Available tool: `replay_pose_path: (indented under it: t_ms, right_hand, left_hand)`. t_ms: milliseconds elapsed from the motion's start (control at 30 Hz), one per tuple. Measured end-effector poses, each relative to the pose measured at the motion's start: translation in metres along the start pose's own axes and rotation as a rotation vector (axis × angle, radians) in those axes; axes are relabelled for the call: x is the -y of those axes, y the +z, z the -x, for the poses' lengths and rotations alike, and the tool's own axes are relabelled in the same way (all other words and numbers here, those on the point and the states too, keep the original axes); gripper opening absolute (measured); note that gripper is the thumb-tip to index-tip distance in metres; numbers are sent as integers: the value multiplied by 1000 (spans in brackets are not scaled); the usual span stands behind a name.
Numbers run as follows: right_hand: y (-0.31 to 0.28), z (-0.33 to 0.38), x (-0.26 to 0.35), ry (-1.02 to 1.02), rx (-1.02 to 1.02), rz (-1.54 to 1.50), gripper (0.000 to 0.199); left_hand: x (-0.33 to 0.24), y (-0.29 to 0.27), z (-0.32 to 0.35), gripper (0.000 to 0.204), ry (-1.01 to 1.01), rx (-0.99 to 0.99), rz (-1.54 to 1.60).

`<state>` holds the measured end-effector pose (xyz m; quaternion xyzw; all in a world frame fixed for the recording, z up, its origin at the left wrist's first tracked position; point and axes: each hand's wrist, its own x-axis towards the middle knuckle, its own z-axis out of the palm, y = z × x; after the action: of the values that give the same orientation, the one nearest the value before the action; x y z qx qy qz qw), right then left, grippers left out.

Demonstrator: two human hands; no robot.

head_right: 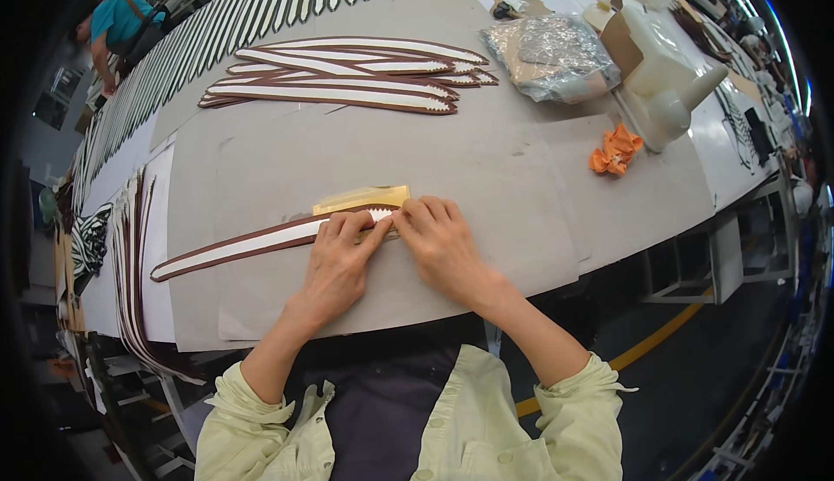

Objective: The person repeatedly picks up long, thin, brown and white decorative strips from a pile on the table. They place each strip onto a yellow rectangular guide and press it down with their fingers to align or flatten it. The person then moves the finished strip to a separate pile on the right side of the table and repeats the process.

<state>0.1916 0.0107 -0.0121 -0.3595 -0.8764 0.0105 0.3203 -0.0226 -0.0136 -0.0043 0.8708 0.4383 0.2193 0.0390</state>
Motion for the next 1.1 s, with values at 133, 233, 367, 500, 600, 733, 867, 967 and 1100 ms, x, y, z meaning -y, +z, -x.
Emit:
replay_pose_path:
  t_ms: [133,233,367,500,600,733,867,967,1100]
  right_hand:
    - [8,-3,7,-11,30,132,33]
    - [15,-7,10,5,40,153,28]
    - [4,-1,-3,215,-40,-165,31]
    - [0,14,-4,364,-103,-347,42]
    - [-1,9,6,236,-34,-138,48]
    - [9,8,11,177,-7,67,52]
    - [9,10,11,134,-3,105,49]
    - [11,9,11,116,-2,147,46]
    - [13,4,15,89,33,269,43]
  left_hand:
    - [0,1,2,63,-11,-7,34]
    - [1,5,4,66,-7,-16,31]
    - [-3,5,2,63,15,-46,-29]
    - [-4,0,-4,58,18,5,-73]
    - [-2,10,-3,59,26,-19,-72]
    - [-1,11,1,59,15,-84,-6]
    - [-3,12,0,60,-10,-93,12]
    - [-1,13,-2,60,-17,-94,14]
    - [-1,10,-2,55,-25,-89,37]
